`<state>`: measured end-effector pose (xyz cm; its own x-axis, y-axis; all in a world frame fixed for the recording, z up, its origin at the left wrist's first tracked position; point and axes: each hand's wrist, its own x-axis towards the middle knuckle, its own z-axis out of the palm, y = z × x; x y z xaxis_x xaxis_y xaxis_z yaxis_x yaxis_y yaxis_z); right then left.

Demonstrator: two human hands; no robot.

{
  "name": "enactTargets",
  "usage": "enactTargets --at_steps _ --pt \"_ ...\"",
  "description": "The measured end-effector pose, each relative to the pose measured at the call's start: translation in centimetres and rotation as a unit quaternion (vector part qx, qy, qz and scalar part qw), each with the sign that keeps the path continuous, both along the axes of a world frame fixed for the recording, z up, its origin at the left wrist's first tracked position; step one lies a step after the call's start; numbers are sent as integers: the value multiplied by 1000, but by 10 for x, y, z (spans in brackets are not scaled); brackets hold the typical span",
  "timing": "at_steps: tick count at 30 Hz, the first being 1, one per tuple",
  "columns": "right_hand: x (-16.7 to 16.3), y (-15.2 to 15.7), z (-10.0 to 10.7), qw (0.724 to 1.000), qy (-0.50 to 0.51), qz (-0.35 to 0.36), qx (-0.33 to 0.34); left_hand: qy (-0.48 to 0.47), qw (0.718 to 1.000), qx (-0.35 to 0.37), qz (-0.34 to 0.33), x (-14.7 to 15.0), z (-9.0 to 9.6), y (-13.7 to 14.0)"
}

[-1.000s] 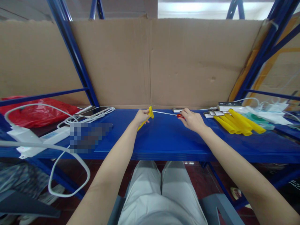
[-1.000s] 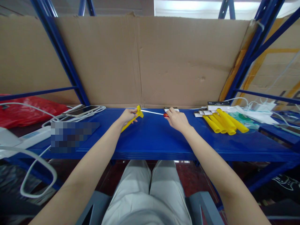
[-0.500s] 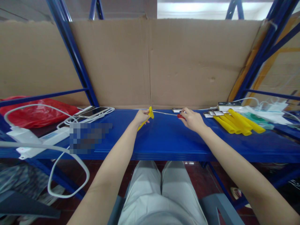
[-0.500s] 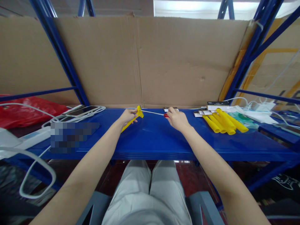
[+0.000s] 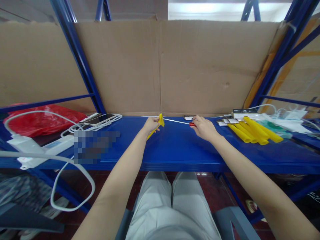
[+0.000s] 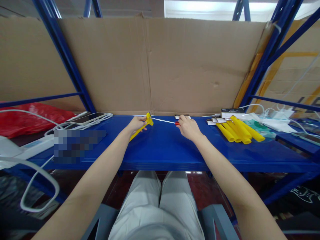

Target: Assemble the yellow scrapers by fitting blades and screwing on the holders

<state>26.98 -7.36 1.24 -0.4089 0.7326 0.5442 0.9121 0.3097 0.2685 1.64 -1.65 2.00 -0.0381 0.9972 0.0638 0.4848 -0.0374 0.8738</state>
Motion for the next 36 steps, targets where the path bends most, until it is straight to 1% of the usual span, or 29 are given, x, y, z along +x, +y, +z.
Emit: enactTargets --at_steps 8,11,15,19,21,25,28,32,36 --pt "1 2 0 1000 3 -11 6 3 1000 -4 -13 1 1 -2" --pt "2 3 0 1000 9 -15 9 2 999 -15 -32 2 3 -3" --pt "4 5 -1 999 18 -25 17 -10 997 -32 -76 0 4 -4" --pt "7 6 -1 999 34 -37 12 -10 994 -31 -108 -1 4 -5" --pt "8 7 0 998 41 -45 4 -18 993 -30 -112 0 4 -6" --pt "10 8 0 997 53 -49 0 -16 998 -7 -68 3 2 -4" --pt "10 8 1 997 58 -52 -8 28 999 16 -40 4 -1 0" --pt "11 8 1 996 53 -62 -20 99 993 70 -15 5 -6 2" --pt "14 10 -1 997 45 -58 -16 136 985 101 7 7 -7 2"
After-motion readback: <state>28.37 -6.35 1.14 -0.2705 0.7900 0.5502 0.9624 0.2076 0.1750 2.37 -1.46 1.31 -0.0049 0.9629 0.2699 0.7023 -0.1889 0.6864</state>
